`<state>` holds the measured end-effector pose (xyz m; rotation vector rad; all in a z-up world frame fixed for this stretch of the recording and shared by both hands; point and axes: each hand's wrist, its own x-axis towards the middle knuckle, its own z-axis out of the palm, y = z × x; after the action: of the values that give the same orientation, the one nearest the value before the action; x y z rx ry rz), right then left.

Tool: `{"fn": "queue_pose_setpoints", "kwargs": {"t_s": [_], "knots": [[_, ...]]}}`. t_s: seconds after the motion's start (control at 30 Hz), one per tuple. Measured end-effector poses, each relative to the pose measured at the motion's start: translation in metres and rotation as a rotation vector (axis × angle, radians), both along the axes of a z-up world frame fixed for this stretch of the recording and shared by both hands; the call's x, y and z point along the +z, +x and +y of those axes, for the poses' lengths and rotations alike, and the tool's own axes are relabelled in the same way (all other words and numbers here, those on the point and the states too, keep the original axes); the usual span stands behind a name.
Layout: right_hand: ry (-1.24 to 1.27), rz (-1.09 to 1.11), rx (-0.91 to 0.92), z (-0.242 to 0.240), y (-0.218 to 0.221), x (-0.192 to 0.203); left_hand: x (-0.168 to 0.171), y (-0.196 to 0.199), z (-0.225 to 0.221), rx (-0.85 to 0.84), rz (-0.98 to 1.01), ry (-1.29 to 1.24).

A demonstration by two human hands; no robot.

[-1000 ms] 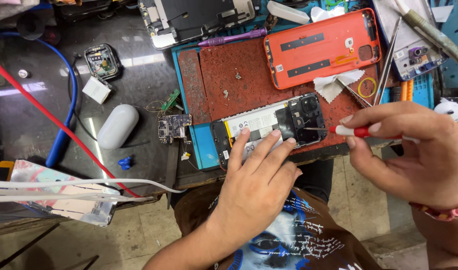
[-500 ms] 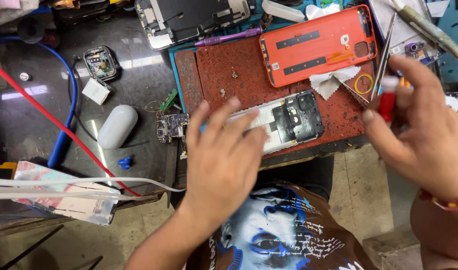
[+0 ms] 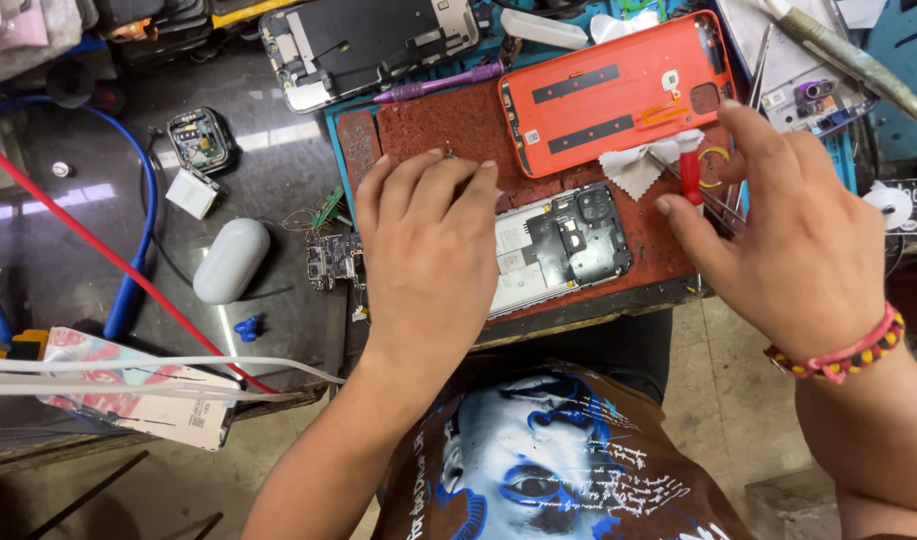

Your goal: The person uses a pair of tweezers and a screwdriver to repair a mobile phone by removing a cable and then applying screws to the internal components.

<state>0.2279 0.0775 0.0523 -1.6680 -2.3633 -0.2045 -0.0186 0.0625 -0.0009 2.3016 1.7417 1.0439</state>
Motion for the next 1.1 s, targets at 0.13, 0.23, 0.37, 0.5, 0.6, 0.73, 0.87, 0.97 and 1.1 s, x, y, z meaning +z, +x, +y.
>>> {"fn": "queue_pose_setpoints", "kwargs": {"t_s": [0.13,0.23,0.37,0.5,0.6,0.73,0.87,0.97,1.1], "knots": [[0.024,-0.005,0.012,-0.01,0.007,-0.001,0.007,-0.003,-0.016,0.01,-0.045,-0.026],[0.001,0.058,0.049,-0.015,0.008,-0.008,0.01,-0.002,-0.03,-0.017,-0.042,-0.034],[-0.019,0.158,0.09,-0.016,0.005,-0.01,0.01,0.011,-0.039,-0.082,-0.036,-0.067],[0.071,0.097,0.114,-0.011,-0.005,-0.006,0.011,0.018,-0.039,-0.191,0.048,-0.172],[0.037,0.261,0.151,-0.017,-0.003,-0.004,0.011,0.017,-0.036,-0.211,0.084,-0.218],[0.0,0.315,0.177,-0.045,0.021,-0.01,0.011,0.01,-0.038,-0.237,0.088,-0.271],[-0.089,0.489,0.376,-0.076,0.04,-0.033,0.011,0.009,-0.037,-0.258,0.073,-0.257],[-0.147,0.493,0.267,-0.082,0.051,-0.044,0.01,0.006,-0.038,-0.273,0.066,-0.252],[-0.137,0.547,0.012,-0.067,0.054,-0.034,0.007,0.005,-0.038,-0.273,0.083,-0.237]]}}
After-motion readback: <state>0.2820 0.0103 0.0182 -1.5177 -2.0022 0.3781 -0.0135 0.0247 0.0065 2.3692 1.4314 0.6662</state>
